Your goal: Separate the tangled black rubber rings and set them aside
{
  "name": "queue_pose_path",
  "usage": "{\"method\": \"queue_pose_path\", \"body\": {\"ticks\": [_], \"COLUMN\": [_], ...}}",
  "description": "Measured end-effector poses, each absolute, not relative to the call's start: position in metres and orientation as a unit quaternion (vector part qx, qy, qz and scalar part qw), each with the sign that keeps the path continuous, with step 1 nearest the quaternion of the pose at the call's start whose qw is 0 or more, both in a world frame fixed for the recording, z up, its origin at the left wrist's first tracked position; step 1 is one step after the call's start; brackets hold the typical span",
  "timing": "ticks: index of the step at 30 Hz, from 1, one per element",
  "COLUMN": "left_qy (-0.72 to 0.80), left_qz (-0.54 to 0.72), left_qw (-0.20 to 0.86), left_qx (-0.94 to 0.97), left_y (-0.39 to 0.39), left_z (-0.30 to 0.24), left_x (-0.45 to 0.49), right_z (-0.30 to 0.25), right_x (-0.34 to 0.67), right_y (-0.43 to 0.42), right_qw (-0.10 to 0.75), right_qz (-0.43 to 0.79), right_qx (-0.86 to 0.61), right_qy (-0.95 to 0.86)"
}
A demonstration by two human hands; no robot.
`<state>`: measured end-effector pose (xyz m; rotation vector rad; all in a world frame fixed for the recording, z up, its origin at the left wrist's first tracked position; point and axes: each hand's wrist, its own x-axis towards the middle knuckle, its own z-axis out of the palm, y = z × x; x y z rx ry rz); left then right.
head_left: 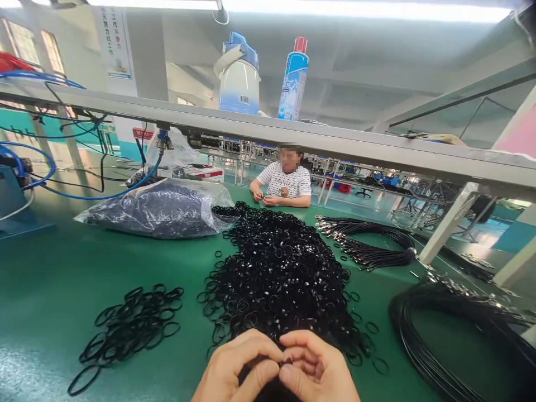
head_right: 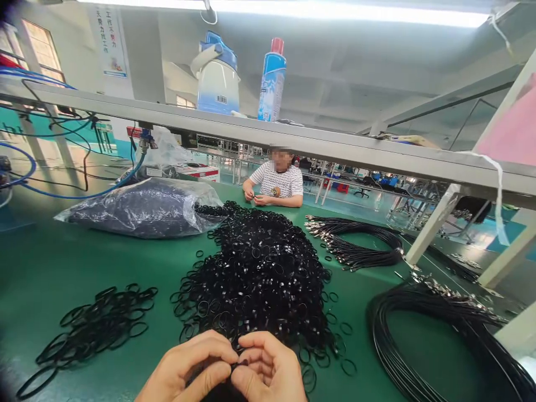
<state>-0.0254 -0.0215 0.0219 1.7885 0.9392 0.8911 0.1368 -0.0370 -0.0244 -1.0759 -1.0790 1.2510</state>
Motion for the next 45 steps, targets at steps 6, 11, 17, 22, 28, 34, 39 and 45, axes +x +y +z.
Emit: {"method": "queue_pose_path", "body": {"ticks": [6,11,17,22,28,34,39,45], "left_qy": [0.446,0.486,0.456,0.462,0.413,0.429,0.416,0.366], "left_qz": [0.406,0.471,0.449,0.418,0.356,0.364,0.414,0.454], "left_qw": [0.535,0.482,0.526,0.514,0.488,0.537,0.577,0.624], "left_qx": [0.592,0.556,0.560,0.590,0.681,0.629,0.568,0.520], "left_y": [-0.010,0.002,0.004,-0.008,-0.016,-0.013,-0.005,-0.005], "left_z": [0.009,0.006,0.007,0.010,0.008,0.007,0.003,0.000], "left_x": [-0.030,-0.039,-0.037,-0.029,-0.025,-0.026,-0.032,-0.029], "right_z": [-0.019,-0.016,-0.021,-0.026,-0.030,-0.030,-0.030,-0.035], "right_x": [0.140,0.143,0.145,0.143,0.140,0.139,0.153,0.158], "right_y": [-0.037,-0.037,-0.035,-0.034,-0.036,-0.037,-0.036,-0.035], "right_qw": [0.565,0.574,0.580,0.586,0.581,0.569,0.552,0.548], "right_qz": [0.502,0.490,0.486,0.484,0.471,0.401,0.254,0.248], "right_qx": [-0.476,-0.501,-0.508,-0.503,-0.489,-0.529,-0.571,-0.566], "right_qy": [-0.449,-0.425,-0.411,-0.411,-0.449,-0.485,-0.552,-0.564]}}
